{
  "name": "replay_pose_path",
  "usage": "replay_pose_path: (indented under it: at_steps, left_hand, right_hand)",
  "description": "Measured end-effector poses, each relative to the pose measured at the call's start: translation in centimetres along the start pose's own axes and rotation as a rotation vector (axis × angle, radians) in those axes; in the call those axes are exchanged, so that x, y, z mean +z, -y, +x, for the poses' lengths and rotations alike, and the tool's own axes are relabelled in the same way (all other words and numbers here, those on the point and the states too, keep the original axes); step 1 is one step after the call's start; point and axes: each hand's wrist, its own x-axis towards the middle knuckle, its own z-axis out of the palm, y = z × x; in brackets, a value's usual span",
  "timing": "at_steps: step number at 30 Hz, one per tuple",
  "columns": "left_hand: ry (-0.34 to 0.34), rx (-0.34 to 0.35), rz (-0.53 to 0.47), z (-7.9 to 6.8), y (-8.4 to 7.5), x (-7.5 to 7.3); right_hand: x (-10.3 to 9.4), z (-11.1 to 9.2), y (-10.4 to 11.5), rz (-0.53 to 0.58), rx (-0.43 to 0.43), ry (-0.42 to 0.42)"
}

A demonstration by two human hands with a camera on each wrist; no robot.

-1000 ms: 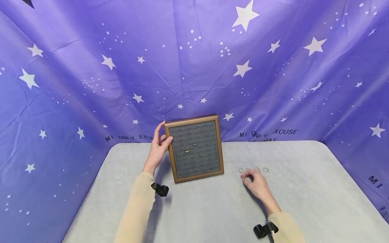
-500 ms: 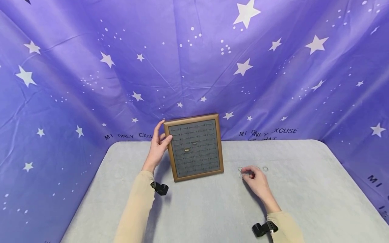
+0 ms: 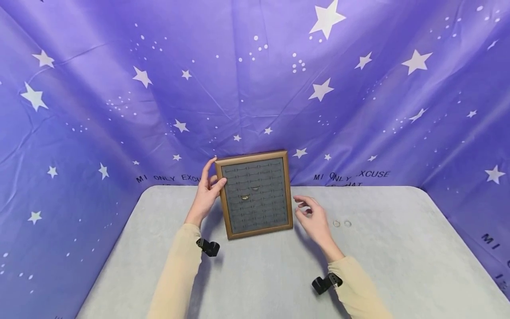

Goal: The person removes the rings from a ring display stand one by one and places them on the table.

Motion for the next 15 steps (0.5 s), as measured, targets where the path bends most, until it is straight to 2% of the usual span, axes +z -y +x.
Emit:
replay_pose_path:
  at_steps: [6,15]
  left_hand:
    - [0.005,0.024,-0.019,0.0,0.4,0.1]
    - [-0.004,0.019,-0.006,-0.1,0.1,-0.1]
  right_hand:
    - [0.8,0.8,5.0,0.094,-0.106,0.004]
    - [2.5,2.4,6.8,0.144,-0.167,0.074]
